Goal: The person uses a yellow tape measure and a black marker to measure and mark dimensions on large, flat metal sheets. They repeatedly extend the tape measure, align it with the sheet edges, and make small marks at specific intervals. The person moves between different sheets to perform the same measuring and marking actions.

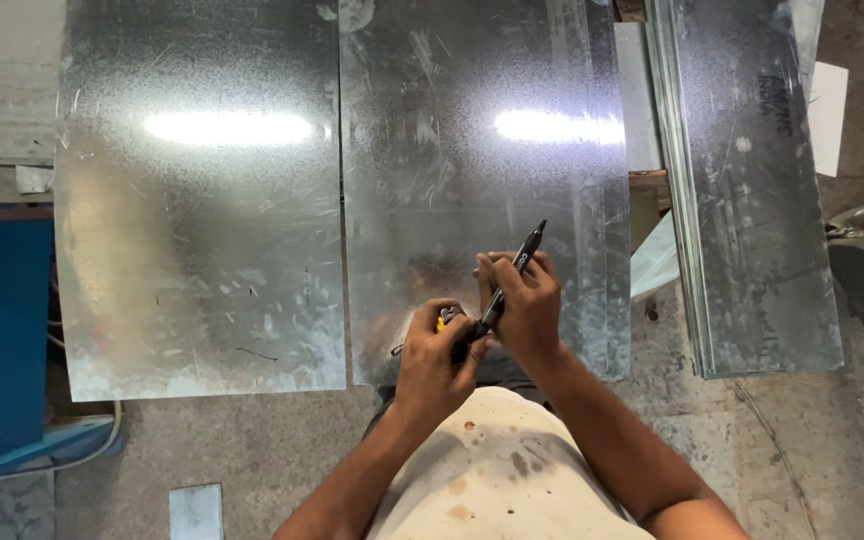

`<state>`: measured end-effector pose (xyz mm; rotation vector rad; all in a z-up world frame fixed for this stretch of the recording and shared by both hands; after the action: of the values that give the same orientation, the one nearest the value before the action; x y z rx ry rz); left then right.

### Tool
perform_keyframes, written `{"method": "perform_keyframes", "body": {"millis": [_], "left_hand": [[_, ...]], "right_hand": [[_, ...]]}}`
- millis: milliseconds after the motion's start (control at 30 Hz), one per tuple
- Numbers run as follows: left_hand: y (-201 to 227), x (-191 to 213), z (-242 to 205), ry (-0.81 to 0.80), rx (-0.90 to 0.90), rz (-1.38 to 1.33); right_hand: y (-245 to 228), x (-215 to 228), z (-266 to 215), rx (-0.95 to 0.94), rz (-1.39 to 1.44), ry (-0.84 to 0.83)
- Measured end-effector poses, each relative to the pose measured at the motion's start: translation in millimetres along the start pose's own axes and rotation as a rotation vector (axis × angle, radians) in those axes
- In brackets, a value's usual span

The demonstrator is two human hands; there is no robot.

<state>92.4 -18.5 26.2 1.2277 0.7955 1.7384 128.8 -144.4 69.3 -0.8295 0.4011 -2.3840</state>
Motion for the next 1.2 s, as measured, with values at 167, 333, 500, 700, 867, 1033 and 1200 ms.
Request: {"method": "perform_keyframes", "body": {"millis": [167, 333, 500, 700, 867, 1033, 1200], "left_hand": [[2, 0, 2, -0.002, -0.029, 0.033], [-23, -13, -8, -0.238, 0.318, -0.15], [-30, -14, -12, -0.113, 0.294, -0.102], [-32, -15, -18, 0.059, 0.046, 0.14], [-121, -60, -30, -0.229, 0.425, 0.117], [-252, -75, -50, -0.29, 0.522, 0.135], [-363, -30, -91, -0.186, 0.561, 0.375]], "right_hand": [[-9, 5, 0, 0.069, -0.035, 0.038], [-17, -1, -3, 0.191, 0.033, -0.01], [-7, -13, -19, 0.131, -0.08, -0.145], [22, -30, -57, -0.031, -0.207, -0.27], [102, -82, -145, -0.368, -0.102, -0.551], [249, -67, -279, -1.021, -0.125, -0.552], [332, 41, -298, -0.912, -0.419, -0.281]]}}
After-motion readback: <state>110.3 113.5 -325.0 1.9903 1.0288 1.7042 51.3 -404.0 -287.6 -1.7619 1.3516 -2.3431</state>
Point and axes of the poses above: each hand's wrist, its own z-axis towards the middle knuckle, its own x-axis out of the back of the hand, y = z × x, the point moved 9 cm from there along z, towards the middle knuckle, and after that the axes turned 15 degrees about y, right-handed, at the moved point
